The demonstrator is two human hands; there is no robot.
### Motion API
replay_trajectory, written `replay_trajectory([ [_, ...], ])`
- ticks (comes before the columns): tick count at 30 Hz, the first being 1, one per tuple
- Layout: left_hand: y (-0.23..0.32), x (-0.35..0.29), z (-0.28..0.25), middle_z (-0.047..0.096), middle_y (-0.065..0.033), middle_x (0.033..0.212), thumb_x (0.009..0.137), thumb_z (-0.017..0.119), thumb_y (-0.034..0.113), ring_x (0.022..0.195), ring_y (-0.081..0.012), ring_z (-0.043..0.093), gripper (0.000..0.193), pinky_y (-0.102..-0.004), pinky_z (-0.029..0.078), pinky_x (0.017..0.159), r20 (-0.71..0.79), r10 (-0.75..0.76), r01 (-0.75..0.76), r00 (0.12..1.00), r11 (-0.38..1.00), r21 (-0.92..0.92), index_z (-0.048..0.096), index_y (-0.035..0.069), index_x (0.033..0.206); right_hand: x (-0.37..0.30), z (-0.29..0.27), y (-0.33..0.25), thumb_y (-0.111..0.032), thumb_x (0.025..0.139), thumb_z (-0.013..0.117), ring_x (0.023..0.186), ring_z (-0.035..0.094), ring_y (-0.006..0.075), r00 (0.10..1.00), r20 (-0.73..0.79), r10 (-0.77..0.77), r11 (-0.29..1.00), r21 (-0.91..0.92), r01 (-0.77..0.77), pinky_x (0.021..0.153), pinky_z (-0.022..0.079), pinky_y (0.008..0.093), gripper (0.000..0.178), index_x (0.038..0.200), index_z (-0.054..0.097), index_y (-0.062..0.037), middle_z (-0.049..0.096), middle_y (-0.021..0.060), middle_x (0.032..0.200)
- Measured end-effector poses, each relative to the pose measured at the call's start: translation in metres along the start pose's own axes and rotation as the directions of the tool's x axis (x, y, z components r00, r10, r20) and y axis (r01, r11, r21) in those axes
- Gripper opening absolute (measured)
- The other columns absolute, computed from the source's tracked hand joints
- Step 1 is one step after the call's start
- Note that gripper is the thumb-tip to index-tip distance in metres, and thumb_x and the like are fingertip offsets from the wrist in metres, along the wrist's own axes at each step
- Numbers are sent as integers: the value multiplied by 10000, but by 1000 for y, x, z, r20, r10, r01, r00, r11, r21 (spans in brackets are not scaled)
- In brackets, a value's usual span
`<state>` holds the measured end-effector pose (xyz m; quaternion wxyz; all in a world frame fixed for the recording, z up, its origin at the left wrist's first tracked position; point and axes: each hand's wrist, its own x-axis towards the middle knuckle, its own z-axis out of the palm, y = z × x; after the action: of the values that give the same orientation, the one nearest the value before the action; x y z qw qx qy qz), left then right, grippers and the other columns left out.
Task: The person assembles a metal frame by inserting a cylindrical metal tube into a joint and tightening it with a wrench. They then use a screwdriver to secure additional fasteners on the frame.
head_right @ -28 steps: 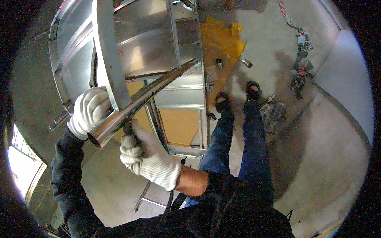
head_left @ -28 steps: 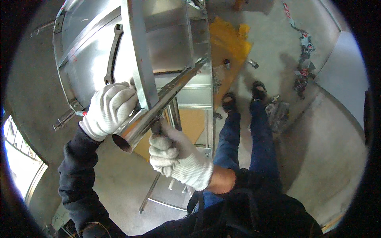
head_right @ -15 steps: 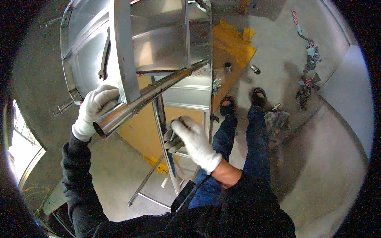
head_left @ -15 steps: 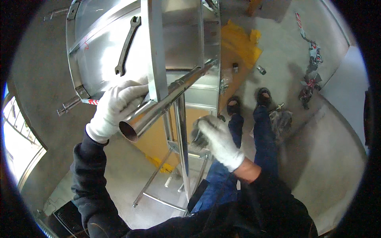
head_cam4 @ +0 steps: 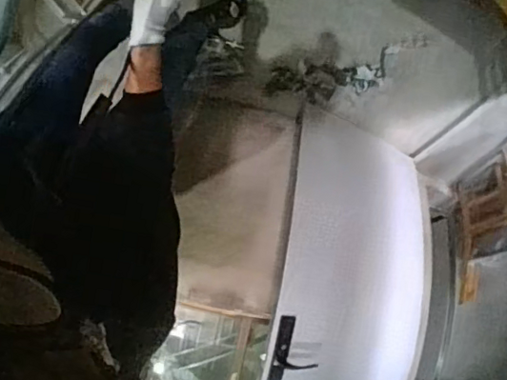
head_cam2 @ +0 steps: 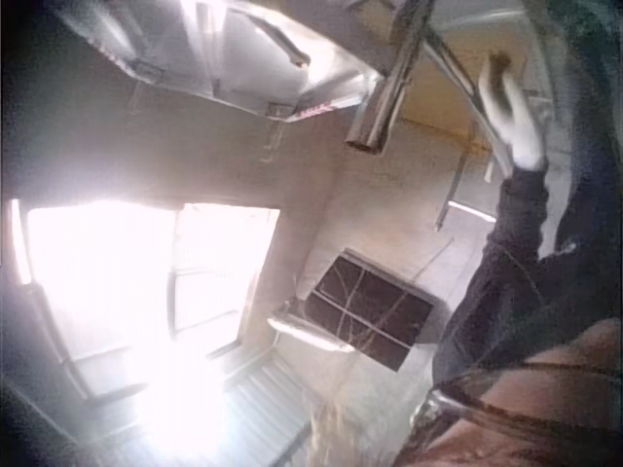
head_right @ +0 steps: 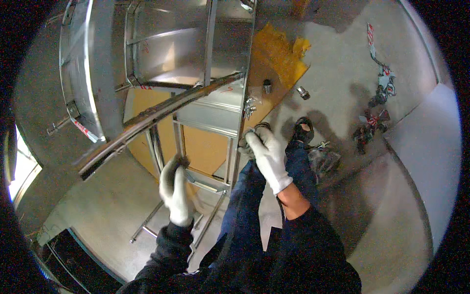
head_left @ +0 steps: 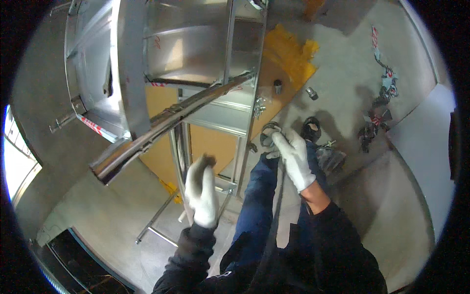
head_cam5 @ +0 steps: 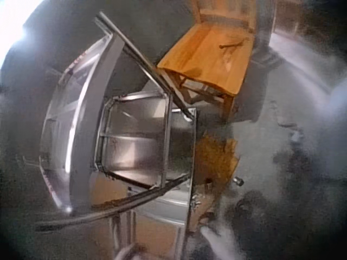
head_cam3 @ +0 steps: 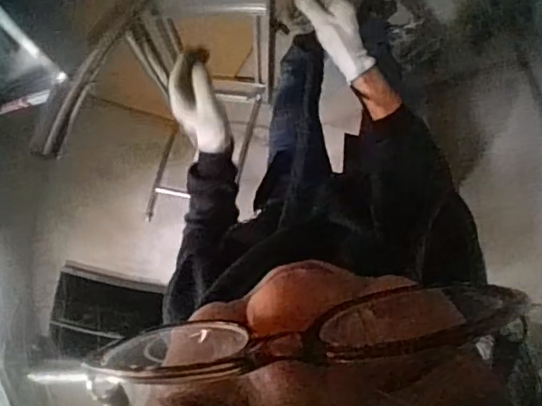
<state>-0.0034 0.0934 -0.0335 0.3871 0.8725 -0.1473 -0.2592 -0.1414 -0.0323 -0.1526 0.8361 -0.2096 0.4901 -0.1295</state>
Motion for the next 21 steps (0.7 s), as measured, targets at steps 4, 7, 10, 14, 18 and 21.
replay_trajectory([
  [4,-83,70,61,581,-142,1177,897,545,65,1081,-211,542,347,-309,420,945,-143,63,-73,988,995,-64,509,-24,1230,34,-35,21,-154,919,562,667,547,62,993,-10,-114,969,-223,109,634,454,220,164,948,592,5,610,17,778],
  [7,-109,125,77,583,-130,1172,853,613,78,1098,-205,523,400,-301,413,943,-201,315,-269,928,936,225,510,-19,1227,55,-39,26,-161,905,583,669,540,68,987,-40,-159,933,-333,136,629,438,219,175,955,610,5,618,17,783],
  [10,-117,172,79,620,-111,1095,751,712,102,1101,-200,521,497,-349,414,956,75,258,-269,963,928,259,537,6,1206,93,-36,28,-144,870,614,732,587,123,933,48,-356,804,-492,332,677,462,267,185,988,629,-2,651,71,827],
  [14,-134,215,58,629,-95,1050,702,751,160,1076,-261,533,542,-397,409,958,359,596,-683,718,507,525,555,44,1194,128,3,42,-119,854,606,644,624,128,923,150,-355,848,-363,386,590,478,263,198,1012,622,-2,666,83,761],
  [18,-137,235,84,610,-87,1073,695,753,237,1013,-296,528,516,-424,426,900,412,665,-766,623,413,492,586,86,1159,168,7,59,-137,873,587,565,598,111,917,196,-347,847,-354,396,532,474,259,215,1032,609,6,659,79,734],
  [21,-143,233,81,609,-90,1072,679,757,222,1007,-302,525,536,-419,406,911,398,506,-641,765,658,394,580,84,1166,192,14,70,-157,909,555,560,602,130,857,265,-442,814,-283,507,537,479,263,215,1018,601,22,650,97,727],
])
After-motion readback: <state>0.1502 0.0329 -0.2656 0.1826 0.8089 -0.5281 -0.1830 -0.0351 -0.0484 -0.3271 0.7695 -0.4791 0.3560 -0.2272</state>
